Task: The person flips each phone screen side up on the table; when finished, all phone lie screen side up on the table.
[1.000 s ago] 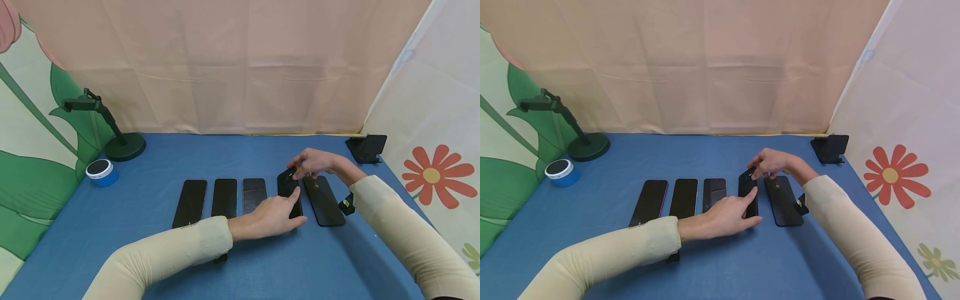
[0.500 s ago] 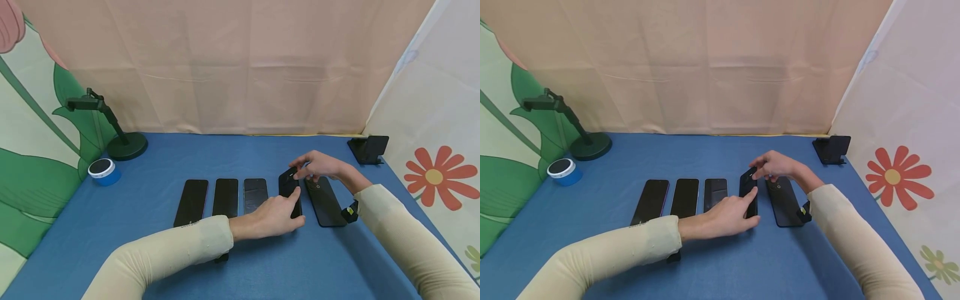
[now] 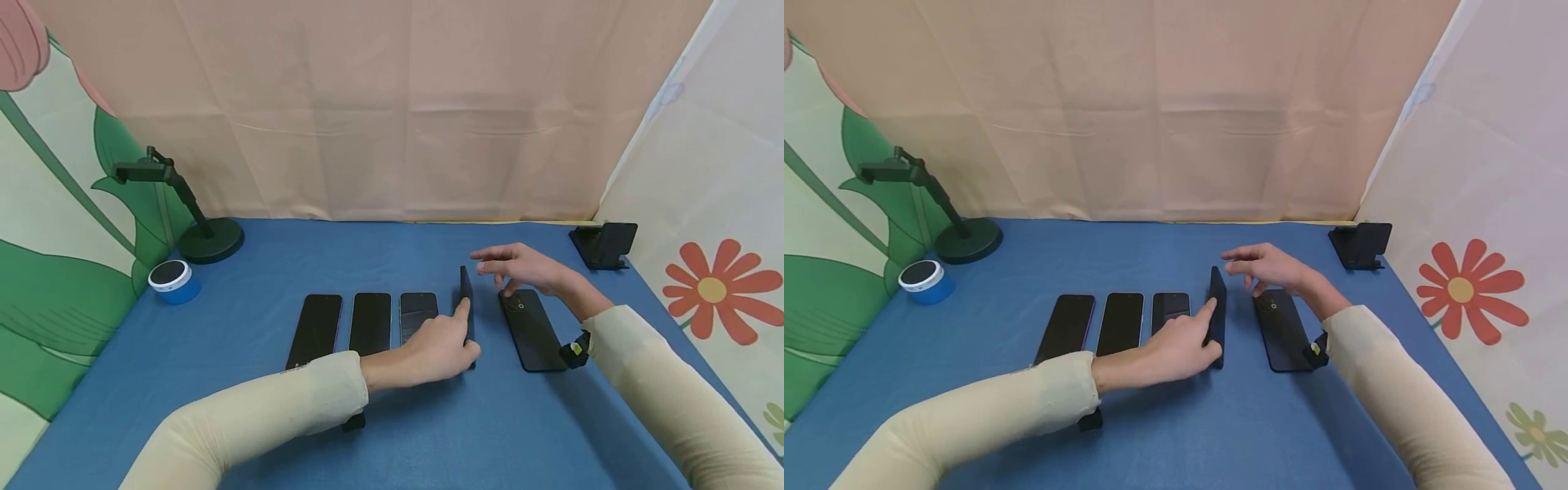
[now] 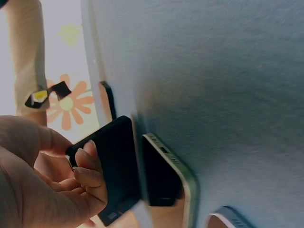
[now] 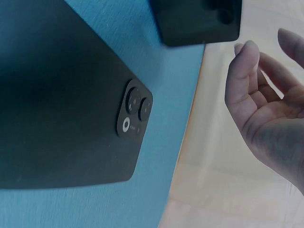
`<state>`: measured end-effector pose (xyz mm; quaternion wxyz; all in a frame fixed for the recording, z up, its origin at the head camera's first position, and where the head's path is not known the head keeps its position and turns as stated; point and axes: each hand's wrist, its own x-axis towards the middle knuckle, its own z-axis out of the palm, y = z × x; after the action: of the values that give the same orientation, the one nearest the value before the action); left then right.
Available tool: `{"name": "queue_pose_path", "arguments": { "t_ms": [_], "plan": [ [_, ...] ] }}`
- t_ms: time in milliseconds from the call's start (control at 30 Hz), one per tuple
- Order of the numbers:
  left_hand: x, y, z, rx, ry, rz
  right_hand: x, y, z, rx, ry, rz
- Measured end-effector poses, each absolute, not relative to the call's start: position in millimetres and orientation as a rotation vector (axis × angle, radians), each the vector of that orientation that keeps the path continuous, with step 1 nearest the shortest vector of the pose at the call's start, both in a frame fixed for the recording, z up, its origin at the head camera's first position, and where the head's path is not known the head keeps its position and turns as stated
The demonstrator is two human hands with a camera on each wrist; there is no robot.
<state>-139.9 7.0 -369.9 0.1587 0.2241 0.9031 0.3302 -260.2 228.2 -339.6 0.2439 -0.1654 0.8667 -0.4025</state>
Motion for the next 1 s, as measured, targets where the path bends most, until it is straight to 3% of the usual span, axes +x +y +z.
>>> {"name": "queue_pose_path", "arguments": {
  "t_ms": [633,1000],
  "plan": [
    [-149.2,-18.5,-387.6,0.189,2.028,1.683,-234.0,245.3,-353.6,-0.288,2.354,-1.184],
    [-142.1,-16.5,-394.9,0.194,1.913,1.83,-223.0,235.5,-380.3,-0.119,2.264,-1.42]
  ]
}}
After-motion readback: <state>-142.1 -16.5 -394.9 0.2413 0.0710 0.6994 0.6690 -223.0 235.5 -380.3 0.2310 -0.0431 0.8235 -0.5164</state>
